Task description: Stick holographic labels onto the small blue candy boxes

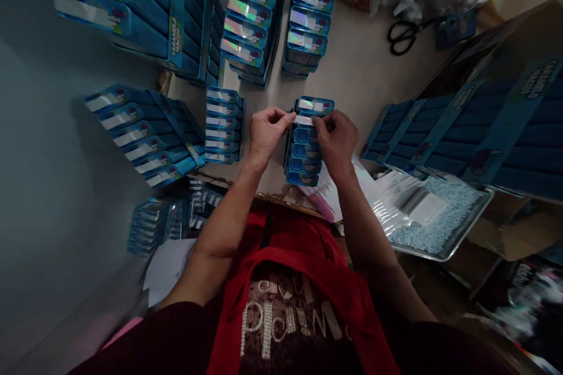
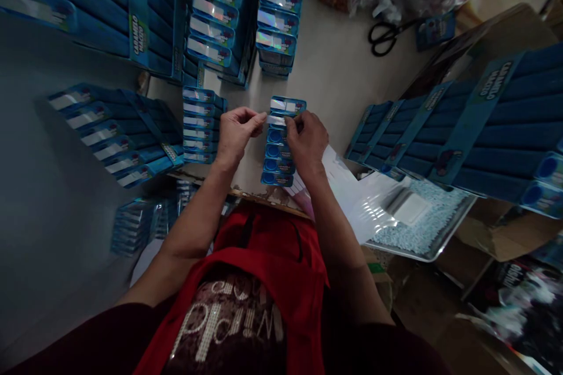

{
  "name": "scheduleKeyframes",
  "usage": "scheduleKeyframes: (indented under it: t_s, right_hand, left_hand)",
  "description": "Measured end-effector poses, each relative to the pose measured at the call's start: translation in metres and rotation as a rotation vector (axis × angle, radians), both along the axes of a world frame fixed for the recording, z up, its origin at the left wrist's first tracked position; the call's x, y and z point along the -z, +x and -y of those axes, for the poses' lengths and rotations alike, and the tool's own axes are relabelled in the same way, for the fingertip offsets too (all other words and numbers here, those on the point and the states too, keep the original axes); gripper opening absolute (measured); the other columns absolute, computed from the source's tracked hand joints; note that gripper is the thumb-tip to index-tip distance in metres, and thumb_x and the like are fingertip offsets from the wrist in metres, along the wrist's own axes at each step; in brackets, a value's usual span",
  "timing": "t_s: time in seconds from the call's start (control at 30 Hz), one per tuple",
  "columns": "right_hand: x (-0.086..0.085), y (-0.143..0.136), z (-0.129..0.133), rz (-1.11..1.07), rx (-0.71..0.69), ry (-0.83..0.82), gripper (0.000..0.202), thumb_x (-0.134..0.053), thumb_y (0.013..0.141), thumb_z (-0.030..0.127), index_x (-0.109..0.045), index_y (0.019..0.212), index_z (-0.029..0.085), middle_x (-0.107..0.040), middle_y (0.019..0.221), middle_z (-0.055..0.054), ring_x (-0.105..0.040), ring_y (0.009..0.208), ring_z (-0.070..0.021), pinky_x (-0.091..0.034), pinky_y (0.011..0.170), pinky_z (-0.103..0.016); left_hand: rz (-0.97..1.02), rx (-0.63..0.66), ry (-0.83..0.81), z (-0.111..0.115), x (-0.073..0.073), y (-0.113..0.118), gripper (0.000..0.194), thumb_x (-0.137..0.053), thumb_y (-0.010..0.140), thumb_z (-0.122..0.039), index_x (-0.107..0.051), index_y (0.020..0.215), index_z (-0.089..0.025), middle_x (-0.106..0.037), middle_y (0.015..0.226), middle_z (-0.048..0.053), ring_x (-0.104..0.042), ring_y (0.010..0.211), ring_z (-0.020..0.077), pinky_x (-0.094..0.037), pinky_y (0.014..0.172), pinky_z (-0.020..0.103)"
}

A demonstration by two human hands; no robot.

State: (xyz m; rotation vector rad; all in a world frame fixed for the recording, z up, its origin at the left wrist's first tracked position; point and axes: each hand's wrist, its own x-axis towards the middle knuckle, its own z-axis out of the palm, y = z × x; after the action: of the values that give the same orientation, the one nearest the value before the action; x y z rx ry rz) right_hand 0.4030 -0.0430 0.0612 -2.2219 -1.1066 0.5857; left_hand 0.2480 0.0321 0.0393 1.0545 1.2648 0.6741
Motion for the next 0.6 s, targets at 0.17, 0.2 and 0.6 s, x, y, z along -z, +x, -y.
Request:
scheduleKeyframes:
  t_s: [0.17,0.2,0.6]
  right_hand:
    - [0.007,0.005,0.001,-0.052,0.038,0.003,0.033,-0.075,0.097,0.045,-0.057,0.078,0.025,-0.063,0.082,-0.001,-0.061,0.088,-0.0215,-0.050,0.088,-0.038]
    - [0.010,0.008,0.002,-0.062,0.061,0.002,0.035,-0.078,0.094,0.048,-0.056,0.080,0.025,-0.062,0.083,0.000,-0.061,0.087,-0.0210,-0.050,0.086,-0.037]
    - [0.022,-0.005,0.013,-0.374,0.202,0.061,0.029,-0.062,0.109,0.042,-0.051,0.129,0.025,-0.065,0.095,0.003,-0.062,0.089,-0.0148,-0.053,0.086,-0.030]
  left_hand:
    - [0.050,-0.001,-0.132,0.002,0.008,-0.001,0.042,-0.094,0.079,-0.053,-0.069,0.074,-0.019,-0.064,0.066,-0.001,-0.058,0.060,0.0113,-0.048,0.059,0.024]
    - [0.059,0.000,-0.172,0.003,0.011,-0.001,0.044,-0.094,0.078,-0.054,-0.069,0.075,-0.019,-0.064,0.067,-0.001,-0.059,0.061,0.0113,-0.048,0.060,0.024]
    - [-0.095,0.075,-0.179,0.021,0.035,0.018,0.056,-0.071,0.095,-0.077,-0.056,0.100,-0.023,-0.057,0.077,-0.004,-0.053,0.072,0.0113,-0.050,0.069,0.026]
